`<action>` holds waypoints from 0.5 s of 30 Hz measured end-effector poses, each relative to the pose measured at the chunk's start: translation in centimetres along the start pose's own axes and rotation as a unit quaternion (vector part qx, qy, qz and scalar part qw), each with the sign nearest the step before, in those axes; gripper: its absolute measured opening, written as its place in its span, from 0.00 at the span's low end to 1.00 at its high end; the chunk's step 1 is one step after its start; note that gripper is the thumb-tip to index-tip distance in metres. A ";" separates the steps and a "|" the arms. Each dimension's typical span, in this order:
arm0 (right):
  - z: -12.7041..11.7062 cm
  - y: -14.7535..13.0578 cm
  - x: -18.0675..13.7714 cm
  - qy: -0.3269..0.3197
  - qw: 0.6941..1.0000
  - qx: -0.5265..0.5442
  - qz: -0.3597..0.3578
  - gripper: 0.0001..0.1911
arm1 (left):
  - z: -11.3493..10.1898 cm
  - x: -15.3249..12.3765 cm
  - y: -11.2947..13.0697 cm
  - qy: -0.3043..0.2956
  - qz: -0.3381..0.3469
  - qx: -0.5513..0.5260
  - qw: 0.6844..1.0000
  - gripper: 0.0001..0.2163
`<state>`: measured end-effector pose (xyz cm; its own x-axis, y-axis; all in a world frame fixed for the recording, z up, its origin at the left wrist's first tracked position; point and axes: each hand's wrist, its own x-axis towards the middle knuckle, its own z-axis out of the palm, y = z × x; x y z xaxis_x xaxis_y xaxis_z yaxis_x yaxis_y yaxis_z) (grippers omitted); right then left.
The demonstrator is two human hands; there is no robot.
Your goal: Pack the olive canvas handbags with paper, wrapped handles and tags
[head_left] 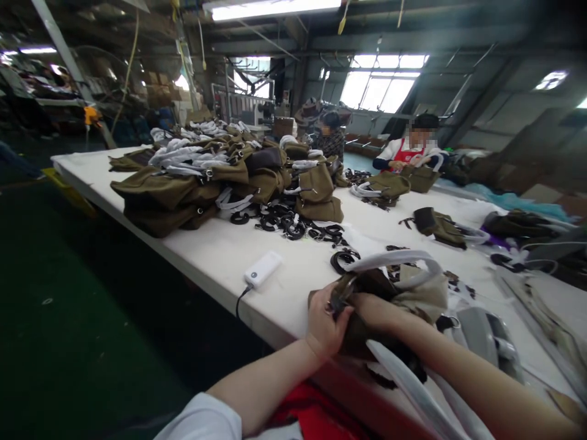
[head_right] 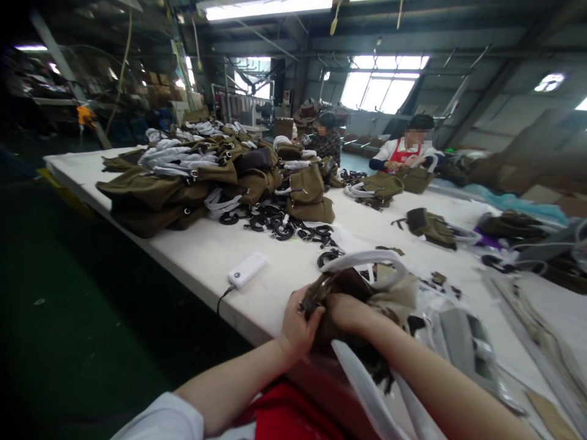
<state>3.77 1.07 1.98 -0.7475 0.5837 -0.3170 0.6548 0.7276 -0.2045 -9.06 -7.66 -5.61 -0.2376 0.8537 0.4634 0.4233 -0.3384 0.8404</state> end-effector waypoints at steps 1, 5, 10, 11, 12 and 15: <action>-1.2 -0.3 -0.7 0.026 0.999 -0.019 0.021 0.11 | -0.5 0.9 -0.3 0.002 -0.020 -0.013 1.000 0.21; -4.5 -1.4 -2.0 0.164 0.985 -0.053 -0.013 0.15 | -1.6 3.4 -1.3 0.003 -0.058 -0.022 0.998 0.19; -2.5 -0.3 0.4 0.078 0.996 -0.045 -0.023 0.16 | -0.8 3.0 -2.0 0.005 -0.046 0.002 0.999 0.19; -1.8 0.1 0.9 0.065 0.997 -0.041 -0.016 0.16 | -0.7 2.8 -2.2 0.002 -0.049 0.006 0.999 0.19; -1.3 0.4 1.4 0.060 0.997 -0.036 -0.014 0.15 | -0.6 2.8 -2.3 -0.007 -0.054 0.010 0.998 0.19; -0.9 0.7 2.1 0.070 0.997 -0.018 -0.010 0.11 | -0.8 3.2 -1.5 0.020 -0.034 0.019 0.999 0.18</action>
<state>2.55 3.10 2.02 -0.7703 0.6114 -0.1809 0.6370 0.7508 -0.1750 -11.14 -4.74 -5.19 -0.3015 0.8575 0.4169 0.4382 -0.2637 0.8593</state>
